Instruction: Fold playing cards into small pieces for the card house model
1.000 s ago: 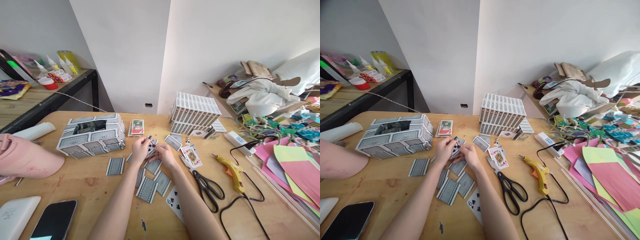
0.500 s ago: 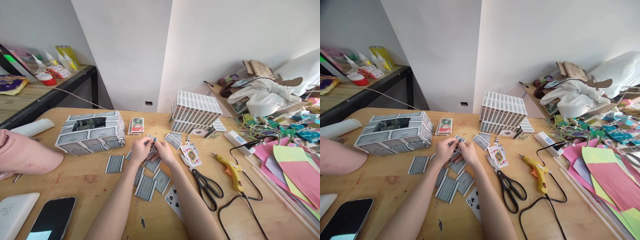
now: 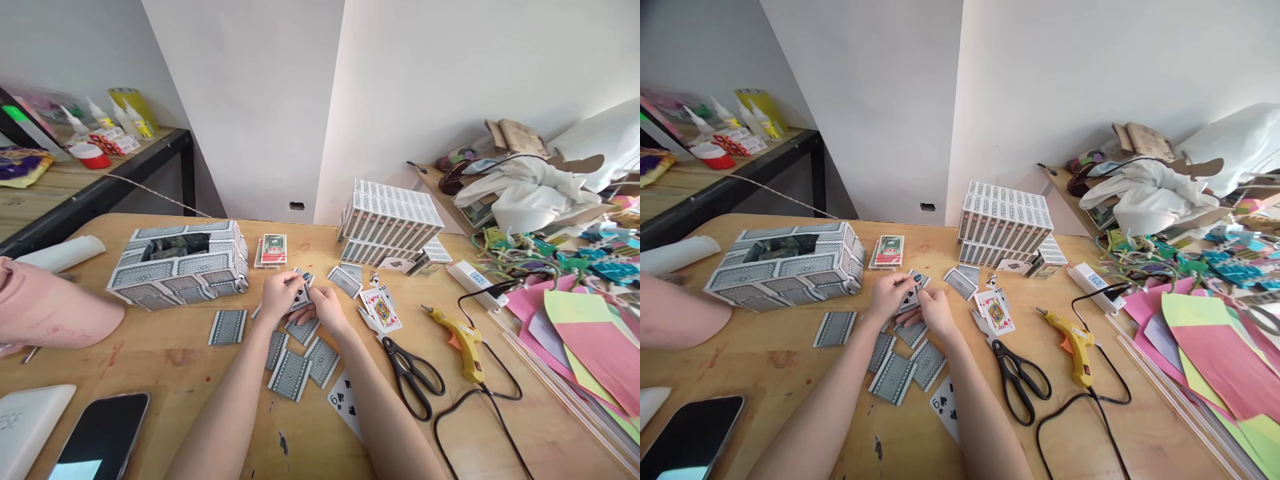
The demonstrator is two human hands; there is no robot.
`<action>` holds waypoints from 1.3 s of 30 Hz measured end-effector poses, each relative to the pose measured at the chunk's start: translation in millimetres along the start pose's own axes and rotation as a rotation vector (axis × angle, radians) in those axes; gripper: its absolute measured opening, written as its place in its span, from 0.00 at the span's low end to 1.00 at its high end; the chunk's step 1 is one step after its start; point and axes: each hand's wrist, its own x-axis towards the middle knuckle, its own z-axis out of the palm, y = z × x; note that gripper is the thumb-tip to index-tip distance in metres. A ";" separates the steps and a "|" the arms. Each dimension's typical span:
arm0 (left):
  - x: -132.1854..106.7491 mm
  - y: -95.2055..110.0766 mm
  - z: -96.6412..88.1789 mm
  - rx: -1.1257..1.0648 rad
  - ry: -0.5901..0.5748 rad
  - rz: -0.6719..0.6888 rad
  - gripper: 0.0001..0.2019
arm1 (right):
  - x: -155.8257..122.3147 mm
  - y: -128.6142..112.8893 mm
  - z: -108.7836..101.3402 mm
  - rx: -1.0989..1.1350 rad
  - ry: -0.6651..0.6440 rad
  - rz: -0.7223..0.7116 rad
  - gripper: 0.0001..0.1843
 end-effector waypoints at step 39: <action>-15.1 -1.1 10.4 0.103 0.042 0.261 0.12 | 8.5 11.5 -28.9 -0.556 0.586 -0.611 0.11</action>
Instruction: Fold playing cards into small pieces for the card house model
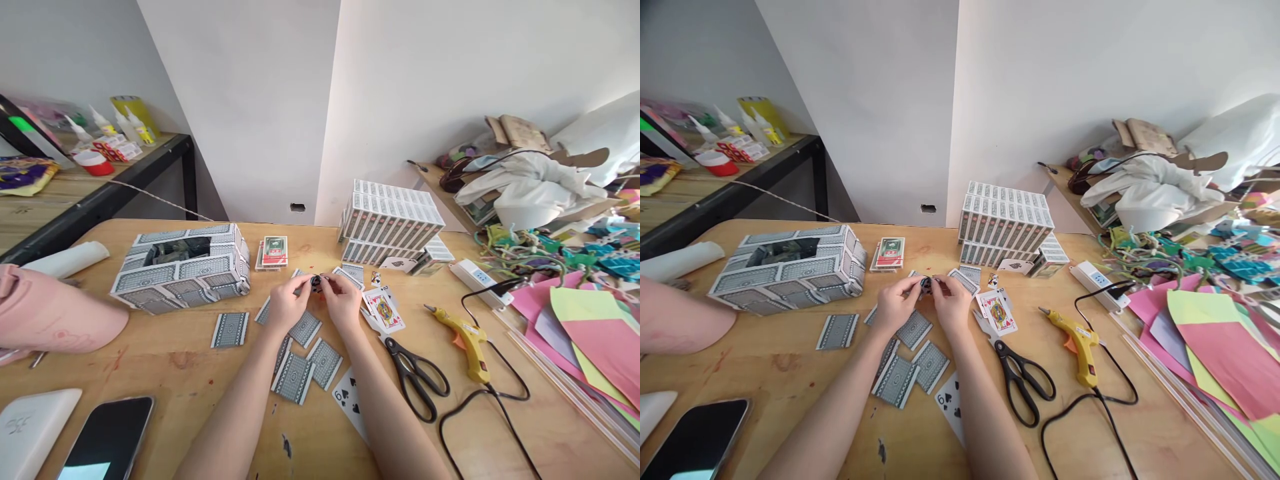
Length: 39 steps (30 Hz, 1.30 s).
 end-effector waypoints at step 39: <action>10.4 -9.7 -4.1 0.048 0.013 -0.069 0.13 | -4.3 -7.9 -5.2 -0.003 -0.247 0.017 0.16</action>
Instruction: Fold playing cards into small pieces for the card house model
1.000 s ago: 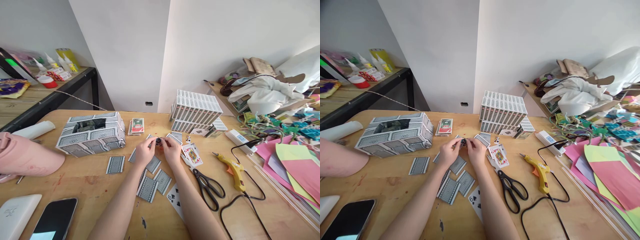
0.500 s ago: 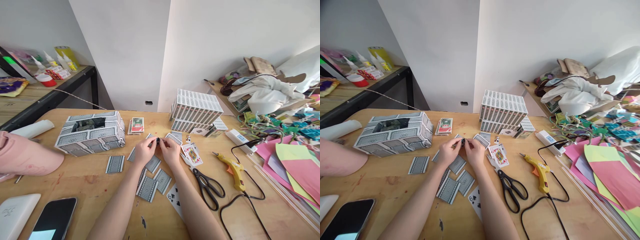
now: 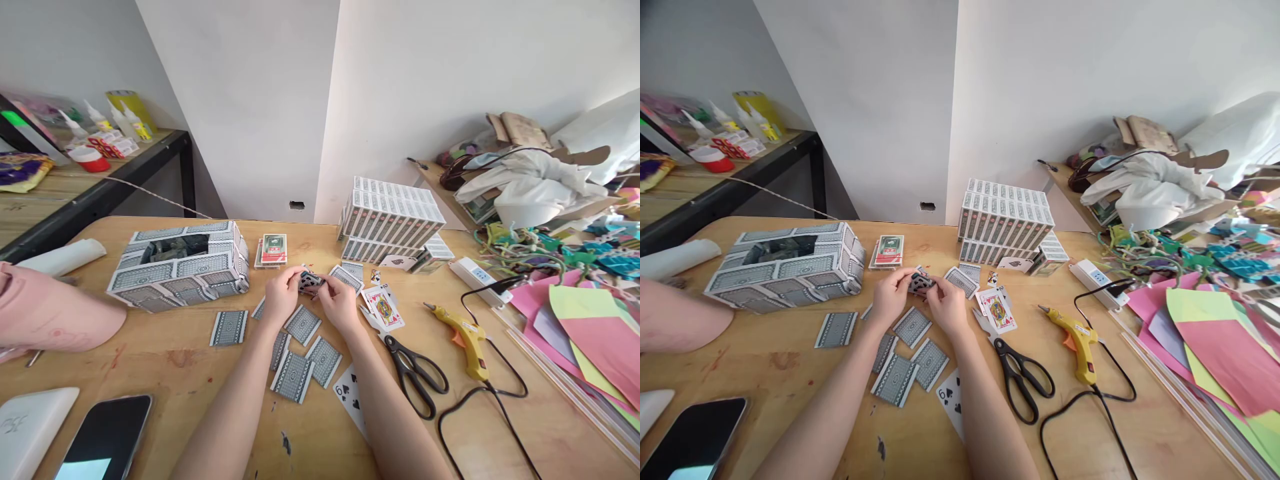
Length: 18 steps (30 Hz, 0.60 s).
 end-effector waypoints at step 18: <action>-0.8 5.1 9.7 -0.604 -0.019 -0.291 0.13 | 6.3 -4.2 -0.2 0.253 0.175 0.086 0.08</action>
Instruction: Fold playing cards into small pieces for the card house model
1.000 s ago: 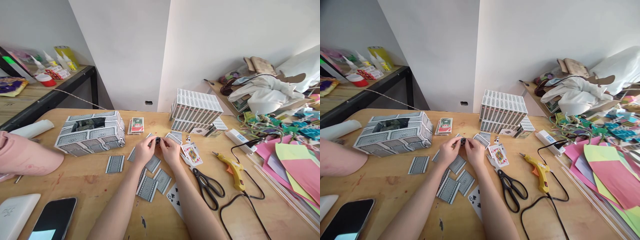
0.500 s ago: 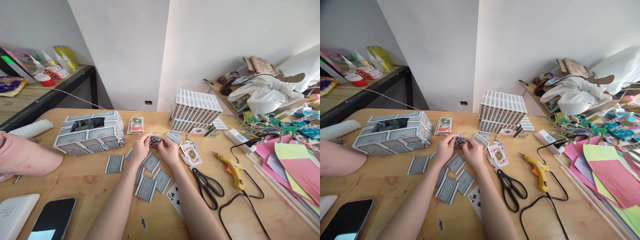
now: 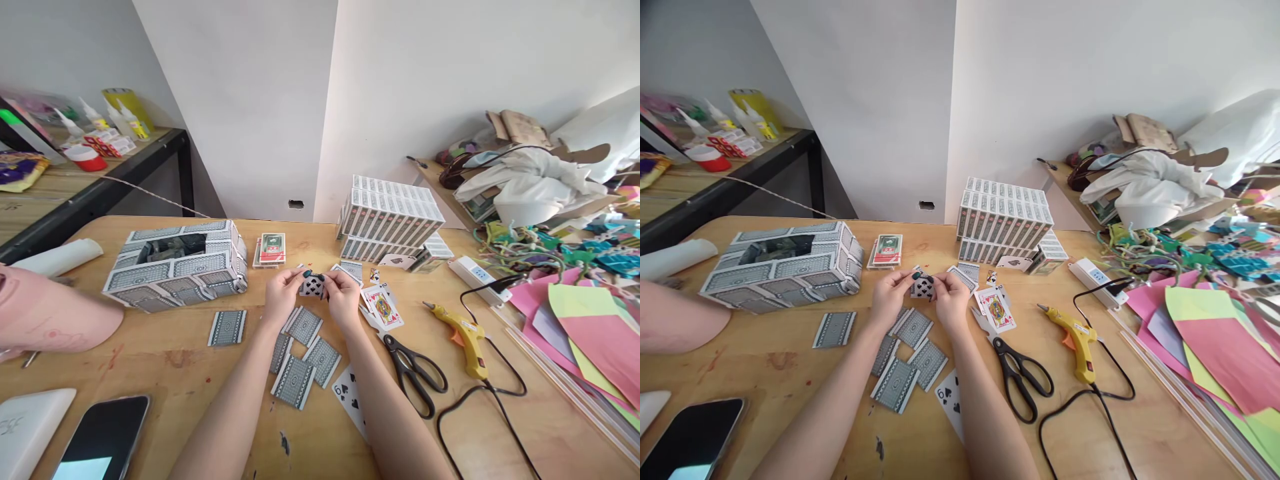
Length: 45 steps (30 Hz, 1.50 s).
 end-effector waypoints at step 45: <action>-1.8 2.4 2.2 0.344 0.134 0.262 0.12 | 4.5 7.6 9.3 0.055 0.030 0.090 0.17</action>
